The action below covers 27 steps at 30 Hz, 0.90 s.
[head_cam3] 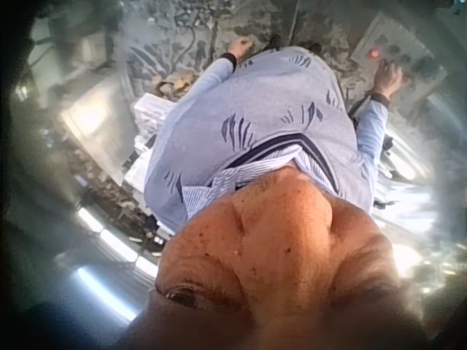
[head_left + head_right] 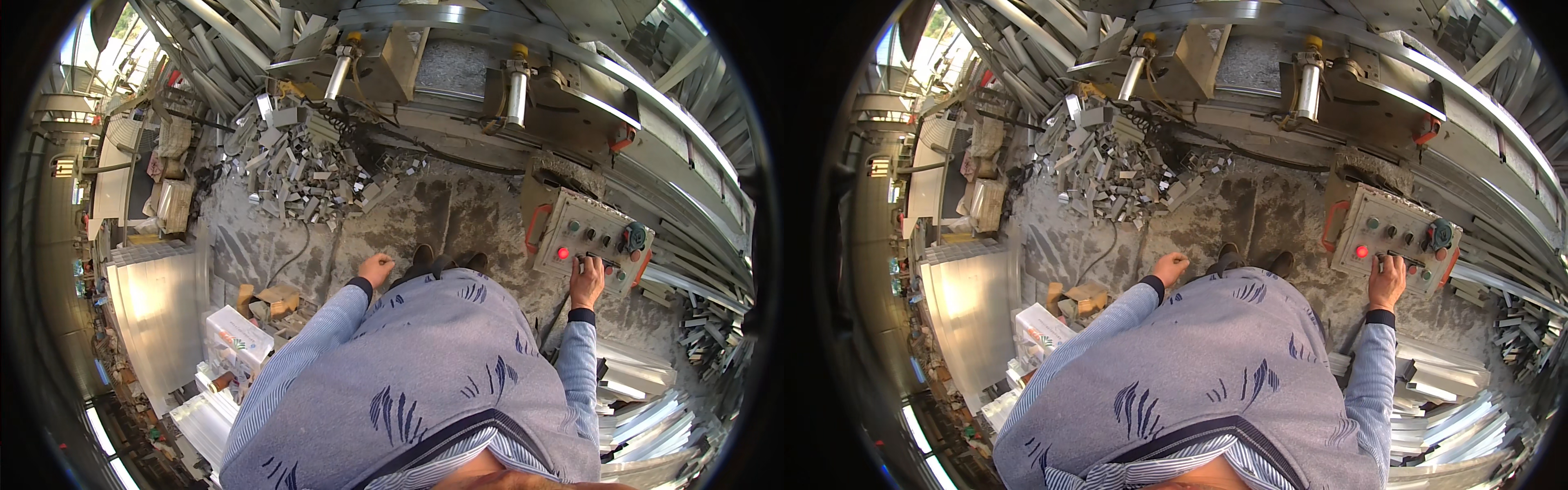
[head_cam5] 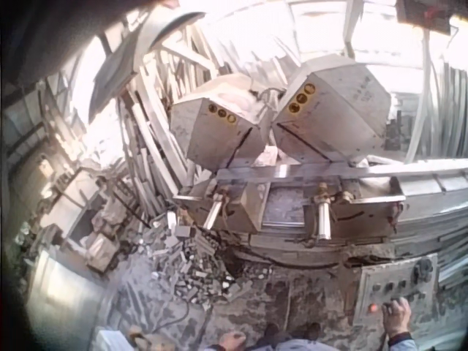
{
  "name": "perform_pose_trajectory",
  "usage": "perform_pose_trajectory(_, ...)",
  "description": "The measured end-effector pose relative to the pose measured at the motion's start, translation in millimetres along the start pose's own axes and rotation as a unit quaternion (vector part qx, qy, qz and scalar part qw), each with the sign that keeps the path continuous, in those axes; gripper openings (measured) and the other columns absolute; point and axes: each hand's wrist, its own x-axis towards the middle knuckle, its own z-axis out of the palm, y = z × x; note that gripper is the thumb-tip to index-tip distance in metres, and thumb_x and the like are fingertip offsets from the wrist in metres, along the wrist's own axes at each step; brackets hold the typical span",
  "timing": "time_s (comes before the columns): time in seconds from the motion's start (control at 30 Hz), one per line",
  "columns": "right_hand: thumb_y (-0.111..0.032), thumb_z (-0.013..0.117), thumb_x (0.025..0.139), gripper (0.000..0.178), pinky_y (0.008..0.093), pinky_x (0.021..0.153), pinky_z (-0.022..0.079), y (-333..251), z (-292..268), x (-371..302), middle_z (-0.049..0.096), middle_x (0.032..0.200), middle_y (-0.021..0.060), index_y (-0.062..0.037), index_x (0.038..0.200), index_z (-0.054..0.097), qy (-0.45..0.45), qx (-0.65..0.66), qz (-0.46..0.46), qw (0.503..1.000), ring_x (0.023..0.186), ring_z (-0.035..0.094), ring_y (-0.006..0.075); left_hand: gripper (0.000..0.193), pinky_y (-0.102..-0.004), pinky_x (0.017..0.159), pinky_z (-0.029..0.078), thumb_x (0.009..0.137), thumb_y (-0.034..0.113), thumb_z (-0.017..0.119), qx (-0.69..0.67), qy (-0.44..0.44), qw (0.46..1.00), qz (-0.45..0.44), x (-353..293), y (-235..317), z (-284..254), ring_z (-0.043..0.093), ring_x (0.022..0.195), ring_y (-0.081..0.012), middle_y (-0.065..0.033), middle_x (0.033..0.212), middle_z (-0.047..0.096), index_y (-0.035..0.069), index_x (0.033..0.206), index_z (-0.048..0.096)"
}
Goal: The person selects metal profiles from a pile, places them into a cutting machine, and operates the controls to cut them. The person repeatedly picks up profiles, positions them in the machine, and activates the cutting cycle, then removes the cut pieces.
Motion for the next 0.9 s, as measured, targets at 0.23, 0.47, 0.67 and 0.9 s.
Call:
perform_pose_trajectory(0.23,-0.021,0.078,0.093,0.016,0.0476,0.083,0.053,-4.4,2.9,-0.7,0.065,0.099,0.014,-0.0064,0.094,0.072,-0.01,-0.042,0.001,0.999,0.098,0.065,0.0373,0.033,-0.0404,0.085,0.059,0.091,0.037,0.08,0.033,0.024,0.993,0.109,44.3,73.8,-6.2,0.077,0.093,-0.0275,-0.0127,0.099,0.08,0.008,0.106,0.079)
perform_pose_trajectory(0.47,-0.021,0.079,0.093,0.015,0.0474,0.08,0.055,-6.2,0.9,3.5,0.067,0.1,0.0155,-0.0072,0.098,0.077,-0.054,-0.062,-0.015,0.997,0.093,0.068,0.0389,0.039,-0.0434,0.084,0.057,0.097,0.041,0.077,-0.082,0.05,0.975,0.2,130.8,260.3,-24.9,0.074,0.094,-0.0326,-0.016,0.101,0.078,0.003,0.106,0.077)
perform_pose_trajectory(0.67,-0.024,0.079,0.092,0.018,0.0519,0.082,0.054,-6.8,2.5,11.6,0.068,0.099,0.017,-0.0065,0.096,0.077,-0.107,-0.071,-0.004,0.992,0.092,0.068,0.0413,0.05,-0.0483,0.087,0.058,0.099,0.054,0.07,-0.147,0.114,0.95,0.249,214.1,396.3,-72.0,0.073,0.099,-0.0361,-0.0165,0.106,0.078,0.005,0.107,0.079)
perform_pose_trajectory(0.9,-0.027,0.078,0.092,0.02,0.0505,0.083,0.052,-3.6,13.2,21.2,0.07,0.094,0.0151,-0.0076,0.096,0.078,-0.172,-0.087,0.072,0.979,0.097,0.066,0.0395,0.058,-0.0491,0.092,0.057,0.1,0.057,0.066,-0.253,0.202,0.924,0.204,349.8,500.1,-126.6,0.073,0.106,-0.0408,-0.0221,0.106,0.077,0.0,0.104,0.077)
